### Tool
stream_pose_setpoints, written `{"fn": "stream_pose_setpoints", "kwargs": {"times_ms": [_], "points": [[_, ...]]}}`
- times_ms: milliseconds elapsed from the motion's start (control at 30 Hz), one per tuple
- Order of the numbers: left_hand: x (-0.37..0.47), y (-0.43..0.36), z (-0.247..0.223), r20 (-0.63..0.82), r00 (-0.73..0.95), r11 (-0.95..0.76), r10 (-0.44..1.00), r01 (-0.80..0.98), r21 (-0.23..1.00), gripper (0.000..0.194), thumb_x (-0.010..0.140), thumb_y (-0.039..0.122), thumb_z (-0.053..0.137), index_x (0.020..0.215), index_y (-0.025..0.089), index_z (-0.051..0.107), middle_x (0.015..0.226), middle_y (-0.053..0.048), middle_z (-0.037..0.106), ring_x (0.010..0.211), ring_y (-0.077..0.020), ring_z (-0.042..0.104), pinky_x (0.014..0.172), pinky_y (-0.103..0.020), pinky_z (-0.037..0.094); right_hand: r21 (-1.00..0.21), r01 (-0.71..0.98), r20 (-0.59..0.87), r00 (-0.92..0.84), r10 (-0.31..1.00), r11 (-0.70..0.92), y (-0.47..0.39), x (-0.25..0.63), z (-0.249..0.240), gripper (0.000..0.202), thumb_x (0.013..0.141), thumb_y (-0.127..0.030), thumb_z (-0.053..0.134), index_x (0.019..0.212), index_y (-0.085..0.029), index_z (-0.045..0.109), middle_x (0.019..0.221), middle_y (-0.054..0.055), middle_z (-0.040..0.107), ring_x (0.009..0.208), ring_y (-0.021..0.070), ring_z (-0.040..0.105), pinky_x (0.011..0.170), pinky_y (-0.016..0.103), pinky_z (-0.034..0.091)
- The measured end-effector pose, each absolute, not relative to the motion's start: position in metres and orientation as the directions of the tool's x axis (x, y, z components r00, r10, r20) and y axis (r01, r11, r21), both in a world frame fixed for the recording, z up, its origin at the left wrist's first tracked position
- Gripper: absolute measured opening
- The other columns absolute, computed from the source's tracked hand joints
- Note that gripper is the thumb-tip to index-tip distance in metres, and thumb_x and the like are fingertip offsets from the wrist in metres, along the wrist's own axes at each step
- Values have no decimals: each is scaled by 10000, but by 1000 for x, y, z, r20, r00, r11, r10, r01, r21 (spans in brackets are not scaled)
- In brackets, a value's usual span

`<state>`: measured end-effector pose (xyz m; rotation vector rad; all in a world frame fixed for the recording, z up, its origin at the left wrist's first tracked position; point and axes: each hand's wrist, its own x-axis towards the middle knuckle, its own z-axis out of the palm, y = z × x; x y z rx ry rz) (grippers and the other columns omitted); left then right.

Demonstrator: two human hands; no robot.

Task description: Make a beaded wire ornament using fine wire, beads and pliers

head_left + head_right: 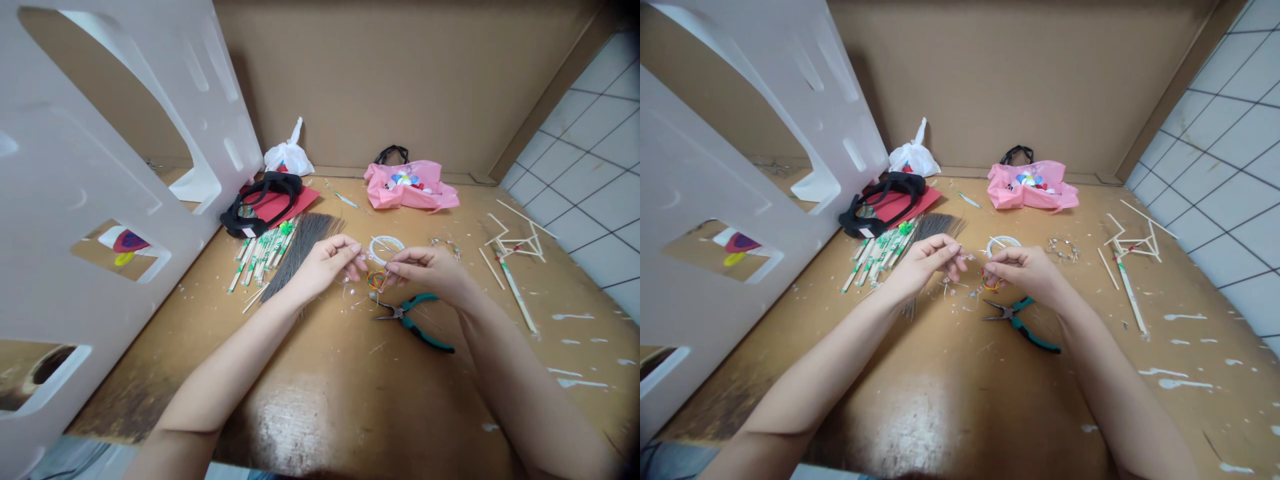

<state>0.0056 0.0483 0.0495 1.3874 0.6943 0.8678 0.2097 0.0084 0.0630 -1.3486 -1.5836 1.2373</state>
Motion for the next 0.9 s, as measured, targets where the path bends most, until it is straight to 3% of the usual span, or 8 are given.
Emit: {"fn": "stream_pose_setpoints", "kwargs": {"times_ms": [133,333,600,900], "points": [[5,48,50,71,533,-20,843,-102,995,218,815,352,563,802,135,551,735,-33,660,523,-76,596,540,-208,466,-958,286,-39,-153,988,7,8,211,65,257,683,-448,691,723,-195,680,644,25,702,576,139,638,581,273,507],[4,47,51,66,528,-33,847,-71,997,212,819,347,557,813,135,570,615,-1,601,558,-92,607,579,-222,486,-952,304,-7,-118,993,30,8,210,67,283,677,-467,686,709,-186,674,632,33,691,567,143,622,521,260,454],[4,46,52,56,533,-5,844,-97,995,230,800,355,584,757,129,568,734,-31,628,604,-82,592,574,-211,478,-954,300,-11,-106,994,21,8,210,69,273,671,-466,691,699,-195,671,612,24,681,551,137,610,523,265,451],[5,46,52,39,552,8,833,-81,997,208,771,302,627,869,121,594,727,-20,626,585,-70,568,579,-206,467,-954,298,-11,-137,991,31,8,211,65,264,699,-448,677,729,-185,673,613,22,679,551,128,601,521,257,442]]}}
